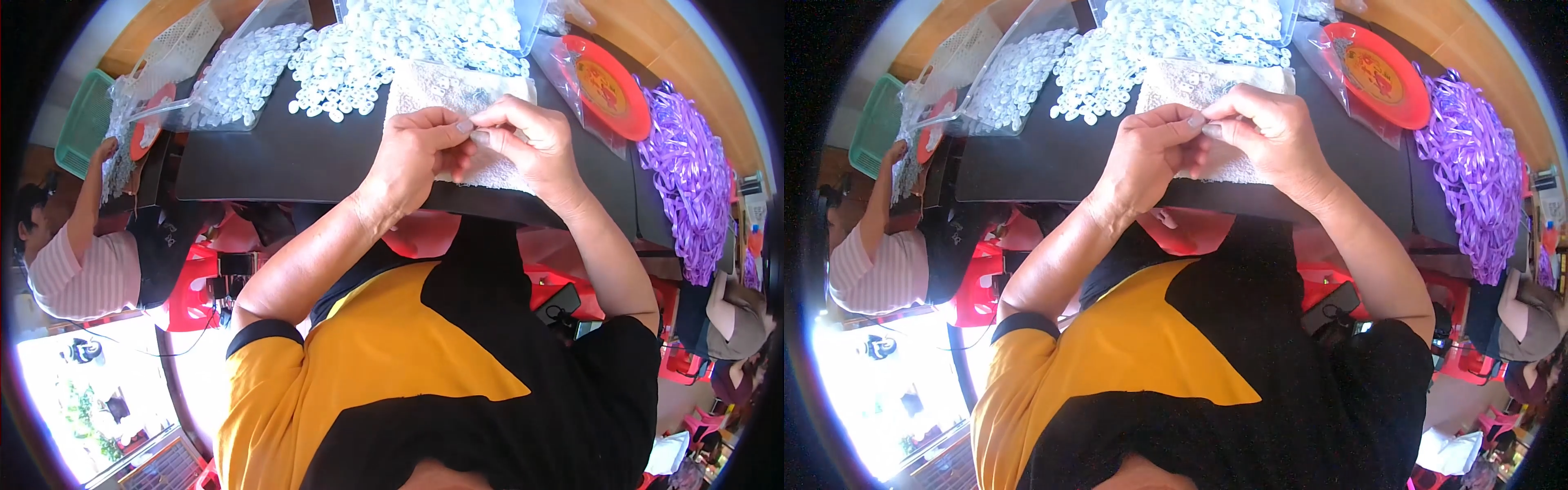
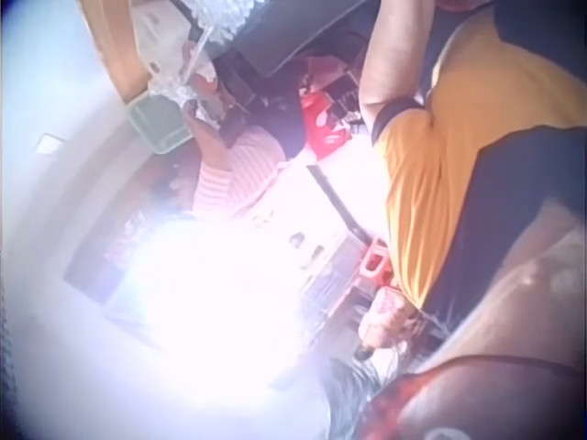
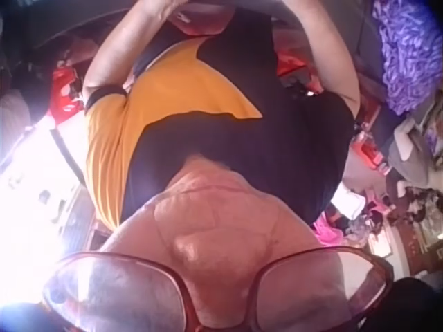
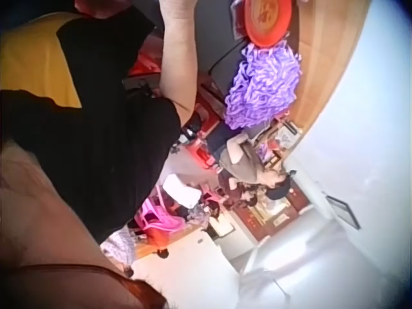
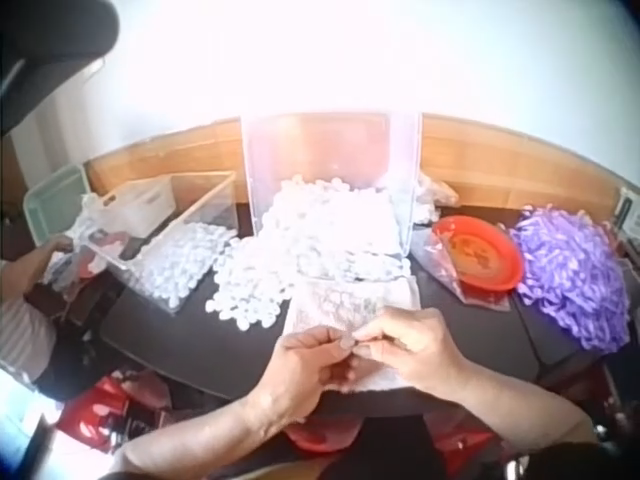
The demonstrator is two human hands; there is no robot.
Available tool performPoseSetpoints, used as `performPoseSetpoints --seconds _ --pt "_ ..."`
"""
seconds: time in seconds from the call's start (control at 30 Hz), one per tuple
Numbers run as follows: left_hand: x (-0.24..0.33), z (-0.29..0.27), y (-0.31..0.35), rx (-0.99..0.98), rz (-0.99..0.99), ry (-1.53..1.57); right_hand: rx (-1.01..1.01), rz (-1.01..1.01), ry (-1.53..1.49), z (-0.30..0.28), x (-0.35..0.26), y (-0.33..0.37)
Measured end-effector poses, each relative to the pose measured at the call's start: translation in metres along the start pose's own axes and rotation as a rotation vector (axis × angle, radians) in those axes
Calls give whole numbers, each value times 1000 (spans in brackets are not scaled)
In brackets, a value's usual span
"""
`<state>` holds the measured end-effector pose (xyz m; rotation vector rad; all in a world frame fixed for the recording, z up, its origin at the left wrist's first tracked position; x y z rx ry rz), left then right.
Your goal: Inspecting and sorting small white plastic components on a table in a workshop.
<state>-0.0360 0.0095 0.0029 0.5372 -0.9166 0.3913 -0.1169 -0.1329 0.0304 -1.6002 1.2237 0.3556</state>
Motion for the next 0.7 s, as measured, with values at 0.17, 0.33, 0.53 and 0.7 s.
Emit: performPoseSetpoints --seconds 0.17,0.33,0.53,0.7 --pt "23 -19 0 198 410 -596 -28 35 118 -7 12 -21" --pt "49 -34 -39 262 784 -1179 -184 264 104 -10 40 -31" --pt "40 -31 -70 276 618 -1568 -33 308 -22 -9 61 -21" --pt "39 -35 -67 268 556 -1332 113 202 -94 -19 55 -23"
Point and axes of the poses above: each hand's wrist, its own y-axis away from the middle knuckle, its own z-axis out of the palm, x = y × z, the point moved 3 cm from there along -y, towards the middle knuckle, and after that the axes turned 5 degrees about -z, right-handed, at the moved point
